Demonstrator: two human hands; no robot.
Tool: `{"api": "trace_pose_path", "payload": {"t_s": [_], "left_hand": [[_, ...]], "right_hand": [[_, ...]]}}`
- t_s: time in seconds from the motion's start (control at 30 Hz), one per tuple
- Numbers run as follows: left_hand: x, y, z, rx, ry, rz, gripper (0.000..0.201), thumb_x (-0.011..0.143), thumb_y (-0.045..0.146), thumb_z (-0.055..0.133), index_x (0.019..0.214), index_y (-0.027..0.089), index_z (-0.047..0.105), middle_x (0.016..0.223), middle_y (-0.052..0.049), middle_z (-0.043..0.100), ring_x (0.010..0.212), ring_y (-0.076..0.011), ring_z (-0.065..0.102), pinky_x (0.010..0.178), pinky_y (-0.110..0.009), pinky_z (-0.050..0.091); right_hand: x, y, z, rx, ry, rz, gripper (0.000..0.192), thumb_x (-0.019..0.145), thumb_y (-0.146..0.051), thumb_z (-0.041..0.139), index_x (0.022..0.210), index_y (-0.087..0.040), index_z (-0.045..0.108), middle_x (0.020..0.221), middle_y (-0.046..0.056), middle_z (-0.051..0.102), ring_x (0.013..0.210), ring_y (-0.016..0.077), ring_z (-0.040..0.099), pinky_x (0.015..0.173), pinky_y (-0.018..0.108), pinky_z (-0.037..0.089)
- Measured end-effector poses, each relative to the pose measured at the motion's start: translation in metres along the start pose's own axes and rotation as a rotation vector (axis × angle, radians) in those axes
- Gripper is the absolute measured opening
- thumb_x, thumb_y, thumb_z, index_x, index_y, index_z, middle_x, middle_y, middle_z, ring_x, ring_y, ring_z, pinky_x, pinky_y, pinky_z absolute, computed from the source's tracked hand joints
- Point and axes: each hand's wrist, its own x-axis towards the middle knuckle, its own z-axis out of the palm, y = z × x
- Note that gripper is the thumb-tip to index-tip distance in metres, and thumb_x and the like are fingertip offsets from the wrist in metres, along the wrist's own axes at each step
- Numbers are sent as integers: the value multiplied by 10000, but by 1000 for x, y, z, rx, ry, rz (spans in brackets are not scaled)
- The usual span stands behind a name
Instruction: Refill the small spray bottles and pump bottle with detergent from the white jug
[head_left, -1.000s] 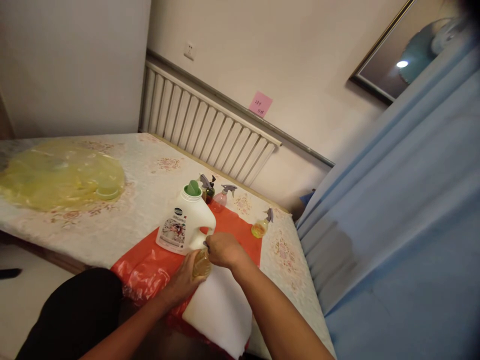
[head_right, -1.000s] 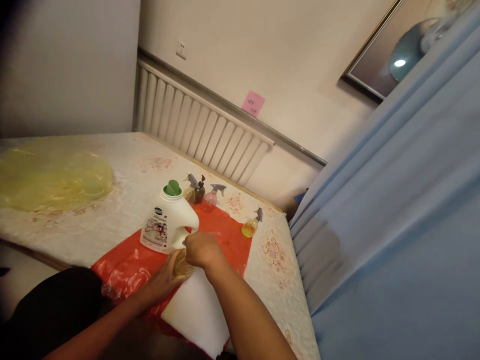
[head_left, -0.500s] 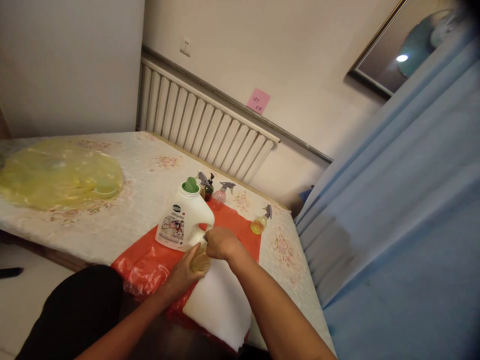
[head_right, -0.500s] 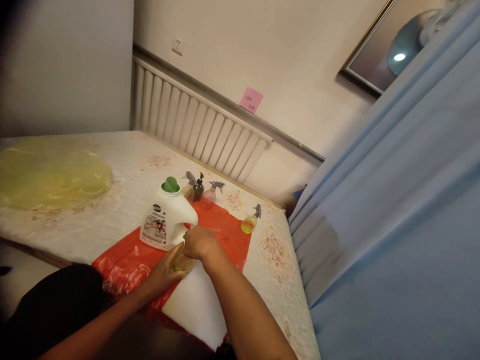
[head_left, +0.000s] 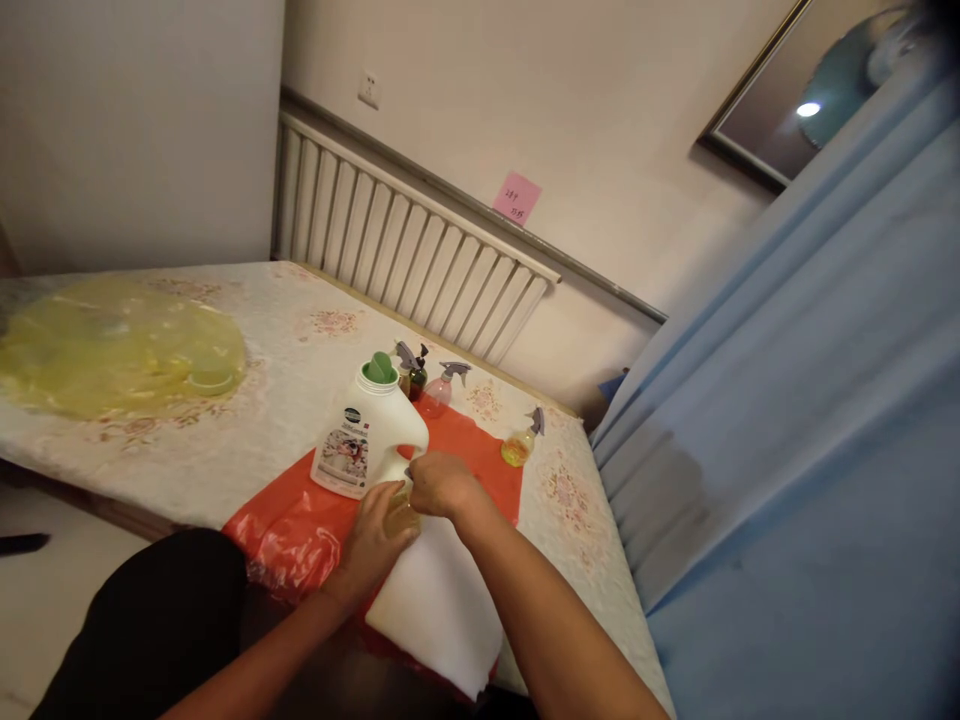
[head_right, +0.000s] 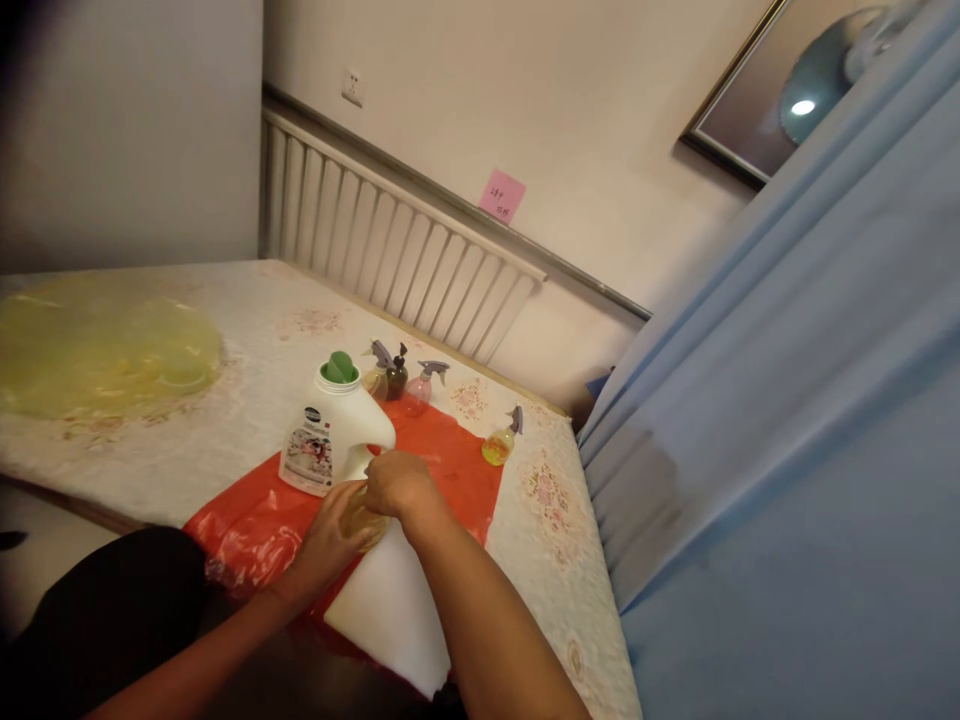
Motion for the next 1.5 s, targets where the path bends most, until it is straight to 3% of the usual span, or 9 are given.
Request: {"api": "trace_pose_path", "payload": {"t_s": [0.2, 0.53, 0.63, 0.8, 1.0, 1.07, 1.2, 1.33, 1.5], "left_hand": [[14, 24, 3, -21, 36, 6, 327, 749, 363, 683, 1024, 195, 628, 1026, -92, 670, 1021, -298, 622, 935, -463, 516], [20, 25, 4, -43, 3, -11, 168, 794, 344, 614, 902, 216, 609, 871, -26, 671, 838, -223, 630, 787, -355, 518], [20, 26, 4, -47, 0, 8, 143, 806, 337, 603, 885, 218, 604, 860, -28, 661, 836, -225, 629, 792, -357, 513], [18, 26, 2, -59, -28, 40, 120, 855, 331, 582, 911, 227, 600, 921, -38, 662, 906, -234, 628, 851, -382, 515], [18, 24, 0, -68, -54, 65, 176, 878, 318, 588, 1017, 216, 624, 1010, -62, 676, 972, -242, 628, 911, -399, 508], [18, 22, 0, -68, -62, 81, 188, 884, 315, 588, 1037, 215, 632, 1033, -66, 679, 996, -244, 628, 930, -403, 505], [18, 16, 1, -68, -70, 111, 215, 904, 303, 558, 1086, 223, 640, 1098, -73, 680, 1075, -254, 623, 987, -424, 493], [19, 15, -2, -75, -97, 143, 216, 922, 317, 544, 1079, 220, 655, 1112, -90, 688, 1088, -266, 624, 993, -446, 496], [20, 14, -5, -91, -118, 175, 221, 947, 332, 522, 1067, 216, 667, 1103, -97, 691, 1080, -264, 627, 985, -444, 506]], "right_hand": [[7, 4, 5, -23, -29, -50, 227, 795, -229, 663, 966, -143, 785, 1001, 166, 789, 937, 307, 750, 711, 316, 573], [8, 6, 6, 59, -31, -16, 245, 790, -318, 702, 946, -148, 784, 980, 168, 791, 915, 289, 748, 715, 305, 561], [3, 13, 3, 137, -20, -9, 210, 791, -320, 709, 926, -173, 774, 901, 109, 793, 823, 240, 744, 648, 255, 530], [-11, 28, 2, 300, 52, -46, 314, 892, -361, 651, 1182, -244, 690, 985, 14, 777, 851, 163, 711, 697, 202, 492], [-20, 46, 16, 761, 221, -137, 314, 983, -211, 465, 1203, -198, 689, 1077, 22, 746, 932, 162, 668, 794, 215, 493], [-21, 49, 21, 851, 208, -144, 352, 958, -162, 456, 1216, -197, 693, 1063, 20, 747, 908, 164, 669, 787, 227, 503], [-20, 52, 30, 901, 159, -164, 378, 898, -85, 462, 1123, -190, 748, 976, 13, 762, 872, 160, 688, 790, 241, 521], [-11, 55, 41, 913, 228, -314, 382, 829, -29, 516, 1012, -222, 789, 867, -7, 768, 824, 161, 697, 795, 254, 527], [-1, 60, 50, 855, 342, -496, 310, 793, -76, 643, 991, -264, 789, 1085, 19, 773, 999, 214, 708, 875, 301, 531]]}}
